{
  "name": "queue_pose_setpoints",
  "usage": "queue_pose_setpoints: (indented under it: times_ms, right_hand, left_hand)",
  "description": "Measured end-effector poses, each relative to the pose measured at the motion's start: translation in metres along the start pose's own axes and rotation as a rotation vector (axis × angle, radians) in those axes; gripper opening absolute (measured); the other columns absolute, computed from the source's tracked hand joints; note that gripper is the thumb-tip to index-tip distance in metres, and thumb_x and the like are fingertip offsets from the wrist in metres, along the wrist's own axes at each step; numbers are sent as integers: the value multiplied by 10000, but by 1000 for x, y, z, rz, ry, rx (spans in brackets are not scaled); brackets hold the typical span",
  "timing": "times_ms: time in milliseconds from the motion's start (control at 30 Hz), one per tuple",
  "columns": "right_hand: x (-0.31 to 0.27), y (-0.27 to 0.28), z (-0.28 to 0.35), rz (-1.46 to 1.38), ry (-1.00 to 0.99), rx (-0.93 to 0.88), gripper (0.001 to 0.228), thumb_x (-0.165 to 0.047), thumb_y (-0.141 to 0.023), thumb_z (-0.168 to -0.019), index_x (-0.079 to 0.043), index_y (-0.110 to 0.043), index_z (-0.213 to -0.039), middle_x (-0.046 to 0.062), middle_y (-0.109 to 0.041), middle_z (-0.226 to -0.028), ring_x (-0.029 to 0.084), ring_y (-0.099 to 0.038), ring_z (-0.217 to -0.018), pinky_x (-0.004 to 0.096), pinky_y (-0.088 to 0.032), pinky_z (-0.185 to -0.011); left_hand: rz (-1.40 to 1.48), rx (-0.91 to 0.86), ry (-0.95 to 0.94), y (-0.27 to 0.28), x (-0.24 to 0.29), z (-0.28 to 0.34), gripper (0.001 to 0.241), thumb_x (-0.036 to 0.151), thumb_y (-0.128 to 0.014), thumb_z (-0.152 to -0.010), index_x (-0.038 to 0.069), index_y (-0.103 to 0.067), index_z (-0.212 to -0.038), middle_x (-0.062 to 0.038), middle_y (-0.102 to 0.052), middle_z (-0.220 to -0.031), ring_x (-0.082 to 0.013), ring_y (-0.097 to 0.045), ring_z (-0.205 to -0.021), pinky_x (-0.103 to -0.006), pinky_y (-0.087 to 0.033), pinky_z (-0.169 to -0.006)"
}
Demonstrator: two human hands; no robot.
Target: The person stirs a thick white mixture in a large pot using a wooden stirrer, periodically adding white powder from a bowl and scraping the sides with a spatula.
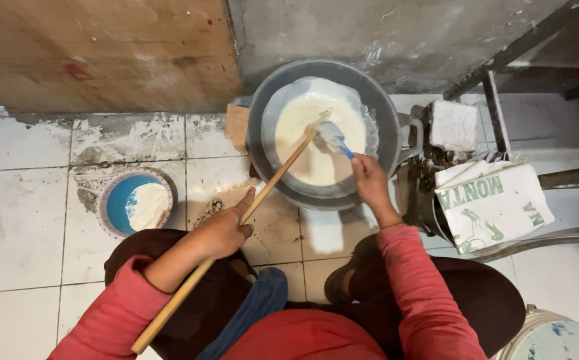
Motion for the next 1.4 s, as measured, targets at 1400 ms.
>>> queue_pose_setpoints:
  times_ms: [1400]
  right_hand:
    - [-40, -84, 7, 240, 255, 17, 106, -33, -625, -974, -22, -634, -1079, 213, -664, -994, 424, -648, -919, 487, -530, -795]
  left_hand:
    - [1242, -264, 85, -7, -32, 10, 485, 81, -565, -939, 97, -470, -1414, -108, -604, -784, -173, -549, -561, -314, -483, -458]
Point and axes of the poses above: each hand's wrist, its own z-axis away from the middle knuckle, its own y-axis out of the back of the hand, x = y × z, the point moved 9 cm from there along -z, towards the middle knuckle
